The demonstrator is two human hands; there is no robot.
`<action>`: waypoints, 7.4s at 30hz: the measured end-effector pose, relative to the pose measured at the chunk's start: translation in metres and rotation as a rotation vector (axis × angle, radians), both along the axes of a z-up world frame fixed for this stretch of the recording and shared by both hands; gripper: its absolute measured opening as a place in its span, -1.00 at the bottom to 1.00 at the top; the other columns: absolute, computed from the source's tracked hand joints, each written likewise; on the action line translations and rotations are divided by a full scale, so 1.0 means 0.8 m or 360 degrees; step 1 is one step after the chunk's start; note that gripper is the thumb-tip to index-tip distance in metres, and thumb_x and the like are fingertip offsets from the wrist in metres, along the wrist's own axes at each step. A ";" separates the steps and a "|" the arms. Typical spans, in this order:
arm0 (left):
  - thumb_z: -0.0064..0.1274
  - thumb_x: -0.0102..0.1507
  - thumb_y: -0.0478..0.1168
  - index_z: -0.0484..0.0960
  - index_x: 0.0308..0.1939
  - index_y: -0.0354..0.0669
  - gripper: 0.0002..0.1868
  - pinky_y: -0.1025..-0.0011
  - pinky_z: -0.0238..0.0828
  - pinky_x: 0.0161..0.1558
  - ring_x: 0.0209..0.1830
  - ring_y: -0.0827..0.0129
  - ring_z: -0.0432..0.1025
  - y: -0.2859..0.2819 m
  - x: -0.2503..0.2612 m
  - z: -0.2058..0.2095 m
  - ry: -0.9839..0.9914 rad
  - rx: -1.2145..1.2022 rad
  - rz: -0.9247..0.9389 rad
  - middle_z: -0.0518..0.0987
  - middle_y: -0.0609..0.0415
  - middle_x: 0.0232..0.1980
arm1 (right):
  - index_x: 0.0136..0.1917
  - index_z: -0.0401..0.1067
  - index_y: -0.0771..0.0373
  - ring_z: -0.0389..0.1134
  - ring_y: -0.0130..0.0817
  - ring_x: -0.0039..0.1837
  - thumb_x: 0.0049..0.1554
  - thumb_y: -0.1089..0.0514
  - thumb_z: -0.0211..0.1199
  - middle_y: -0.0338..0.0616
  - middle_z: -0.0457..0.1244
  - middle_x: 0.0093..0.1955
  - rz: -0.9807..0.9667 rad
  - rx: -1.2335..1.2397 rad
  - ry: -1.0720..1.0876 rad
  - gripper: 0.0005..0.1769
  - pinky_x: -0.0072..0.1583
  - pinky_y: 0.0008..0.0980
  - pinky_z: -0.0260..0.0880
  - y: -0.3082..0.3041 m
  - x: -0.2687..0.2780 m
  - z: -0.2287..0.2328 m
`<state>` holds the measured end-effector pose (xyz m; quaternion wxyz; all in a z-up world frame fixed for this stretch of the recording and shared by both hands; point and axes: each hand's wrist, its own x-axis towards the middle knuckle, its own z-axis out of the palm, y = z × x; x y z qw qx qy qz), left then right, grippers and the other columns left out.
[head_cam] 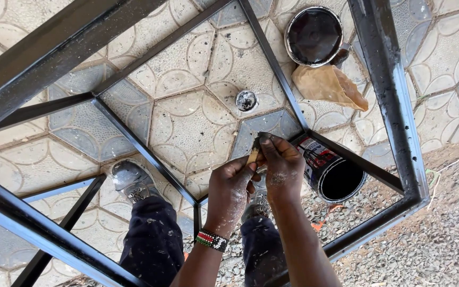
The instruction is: Applying paint or filler to the joints of a metal frame with fingers and then using a brush to paint.
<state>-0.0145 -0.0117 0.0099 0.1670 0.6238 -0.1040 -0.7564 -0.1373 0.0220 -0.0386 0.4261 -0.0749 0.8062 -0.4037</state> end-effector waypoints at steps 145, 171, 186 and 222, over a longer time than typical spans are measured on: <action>-0.06 0.47 0.07 0.51 0.78 -0.17 -0.19 -0.12 0.52 0.52 0.65 -0.12 0.62 -0.048 -0.008 -0.027 0.0323 0.0704 0.0688 0.66 -0.23 0.77 | 0.19 0.57 0.34 0.65 -0.06 0.05 0.29 0.38 0.40 0.05 0.49 0.12 -0.0314 -0.0176 -0.0239 -0.81 0.10 -0.17 0.81 -0.075 -0.136 -0.353; -0.01 0.42 0.06 0.64 0.68 -0.22 -0.21 -0.09 0.57 0.44 0.64 -0.12 0.64 -0.062 0.000 -0.028 0.0269 0.0618 0.0695 0.72 -0.22 0.74 | 0.06 0.78 0.01 0.51 -0.54 -0.03 0.22 0.09 0.61 -0.38 0.60 -0.04 0.0731 0.0506 0.0443 -0.88 0.00 -0.37 0.47 -0.135 -0.151 -0.352; 0.39 0.33 -0.44 0.95 0.06 -0.42 -0.77 0.41 0.61 0.09 0.02 0.33 0.70 -0.036 0.095 0.019 -0.0128 -0.0425 0.0479 0.93 -0.10 0.04 | 0.12 0.66 0.16 0.63 -0.22 0.23 0.31 0.52 0.47 -0.07 0.56 0.15 -0.0239 -0.0408 -0.1271 -0.72 0.35 -0.34 0.73 -0.073 -0.028 -0.028; 0.11 0.58 0.42 0.90 0.17 0.10 -0.43 0.00 0.55 0.27 0.21 -0.05 0.73 -0.317 0.343 0.063 -0.0700 -0.0875 -0.0866 0.84 0.03 0.04 | 0.30 0.59 0.35 0.65 -0.20 0.10 0.51 0.26 0.32 0.11 0.53 0.14 0.0129 -0.0605 -0.0711 -0.85 0.20 -0.32 0.86 -0.226 0.160 0.164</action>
